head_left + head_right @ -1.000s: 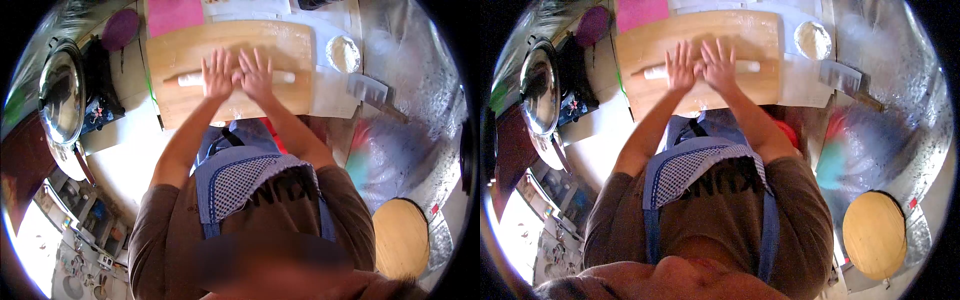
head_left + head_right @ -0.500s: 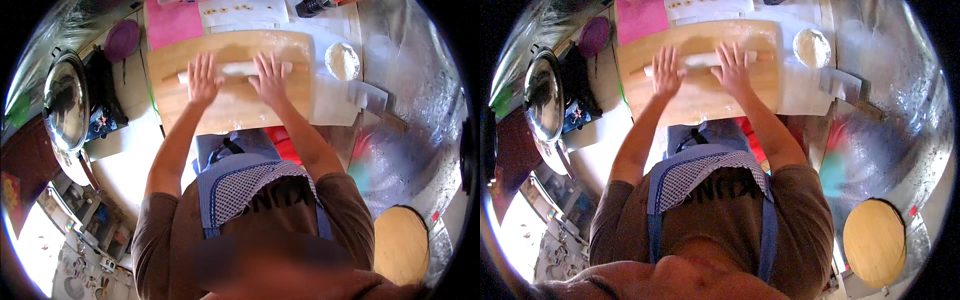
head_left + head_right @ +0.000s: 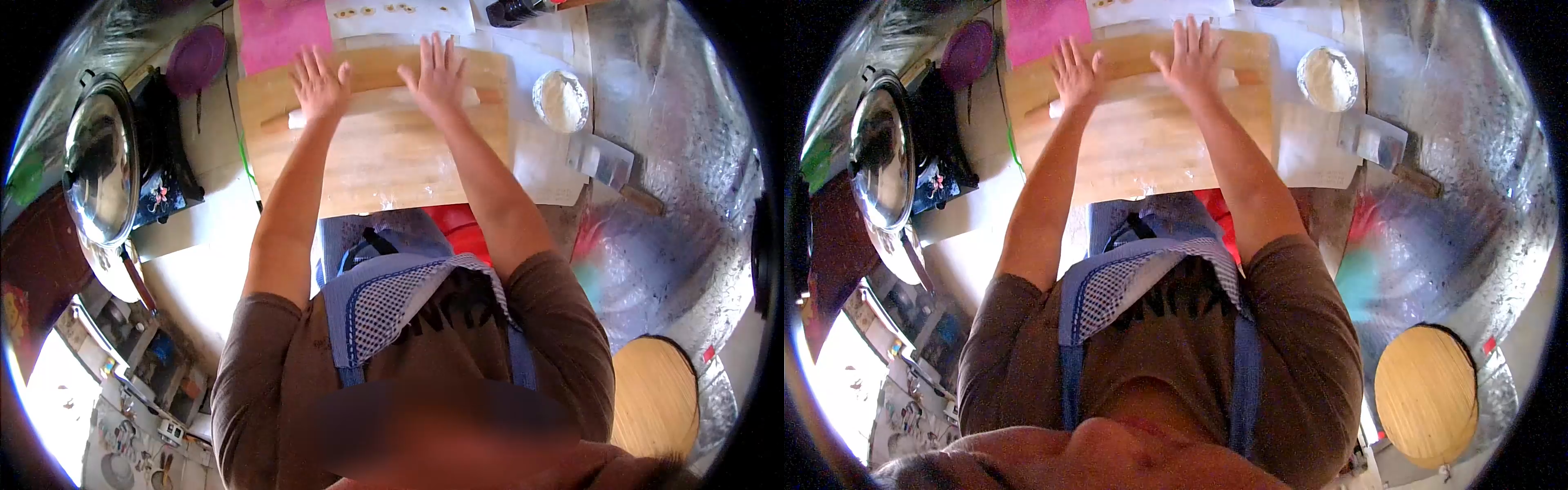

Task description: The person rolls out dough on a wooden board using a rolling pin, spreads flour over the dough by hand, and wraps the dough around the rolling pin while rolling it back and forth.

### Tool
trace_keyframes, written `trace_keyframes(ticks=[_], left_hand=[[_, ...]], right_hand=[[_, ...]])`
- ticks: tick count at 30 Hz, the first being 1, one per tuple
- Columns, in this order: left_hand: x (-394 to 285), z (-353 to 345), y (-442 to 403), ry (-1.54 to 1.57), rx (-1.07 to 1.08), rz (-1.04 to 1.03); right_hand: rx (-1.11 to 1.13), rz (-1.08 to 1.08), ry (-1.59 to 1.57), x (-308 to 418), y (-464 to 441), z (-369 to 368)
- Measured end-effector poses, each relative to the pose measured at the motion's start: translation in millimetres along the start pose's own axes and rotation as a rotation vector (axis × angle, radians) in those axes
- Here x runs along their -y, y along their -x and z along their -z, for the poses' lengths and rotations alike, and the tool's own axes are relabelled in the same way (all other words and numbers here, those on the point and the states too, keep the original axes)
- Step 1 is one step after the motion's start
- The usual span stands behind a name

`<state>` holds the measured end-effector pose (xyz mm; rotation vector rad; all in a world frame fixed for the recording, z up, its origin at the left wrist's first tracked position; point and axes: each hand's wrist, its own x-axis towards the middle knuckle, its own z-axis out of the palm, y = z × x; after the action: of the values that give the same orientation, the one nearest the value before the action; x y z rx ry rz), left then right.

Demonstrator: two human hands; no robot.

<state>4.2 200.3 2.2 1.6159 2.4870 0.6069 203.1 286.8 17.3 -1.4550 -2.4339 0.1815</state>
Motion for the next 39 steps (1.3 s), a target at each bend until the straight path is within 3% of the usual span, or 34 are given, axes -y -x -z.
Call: trace_keyframes(ticks=[2, 6, 9, 11, 13, 16, 18, 21, 27, 31, 32, 33, 39], left_hand=[[-2.5, 5.0, 55.8, -0.236, 0.063, -0.102], [6.9, 51.2, 171.0, 0.023, 0.328, -0.256], [25.8, 35.5, 163.1, -0.035, 0.306, -0.383], [37.3, 15.0, 76.1, -0.273, 0.199, -0.395], [28.5, 25.1, 5.2, -0.047, -0.067, -0.175], [34.3, 27.0, 70.7, -0.196, 0.089, -0.260], [23.3, 48.9, 108.6, -0.183, 0.208, -0.256], [24.8, 53.2, 128.5, -0.114, 0.221, -0.259], [20.8, 53.2, 113.8, 0.016, 0.164, -0.249], [20.1, 49.7, 66.4, 0.064, 0.289, -0.151], [22.7, 45.5, 56.2, 0.082, 0.352, -0.100], [24.0, 45.0, 47.4, 0.136, 0.260, -0.168], [16.3, 47.0, 56.1, 0.076, 0.211, -0.050]], right_hand=[[0.148, 0.110, -0.013, -1.9, 56.4, 18.6], [0.338, 0.163, -0.145, -4.1, 158.0, 66.4], [0.267, 0.267, -0.081, -17.2, 143.7, 53.1], [0.159, 0.303, 0.062, -22.3, 58.6, 34.7], [-0.011, 0.093, -0.015, -18.8, -3.5, 11.5], [0.148, 0.169, 0.068, -21.6, 57.6, 25.6], [0.134, 0.179, 0.035, -20.8, 91.9, 41.5], [0.236, 0.165, -0.039, -18.4, 113.8, 58.9], [0.317, 0.198, -0.227, -34.5, 88.2, 55.9], [0.344, 0.174, -0.393, -43.4, 39.8, 45.1], [0.449, 0.108, -0.479, -47.8, 27.6, 36.8], [0.555, 0.042, -0.564, -48.7, 18.4, 34.1], [0.515, -0.059, -0.591, -42.6, 15.7, 34.7]])
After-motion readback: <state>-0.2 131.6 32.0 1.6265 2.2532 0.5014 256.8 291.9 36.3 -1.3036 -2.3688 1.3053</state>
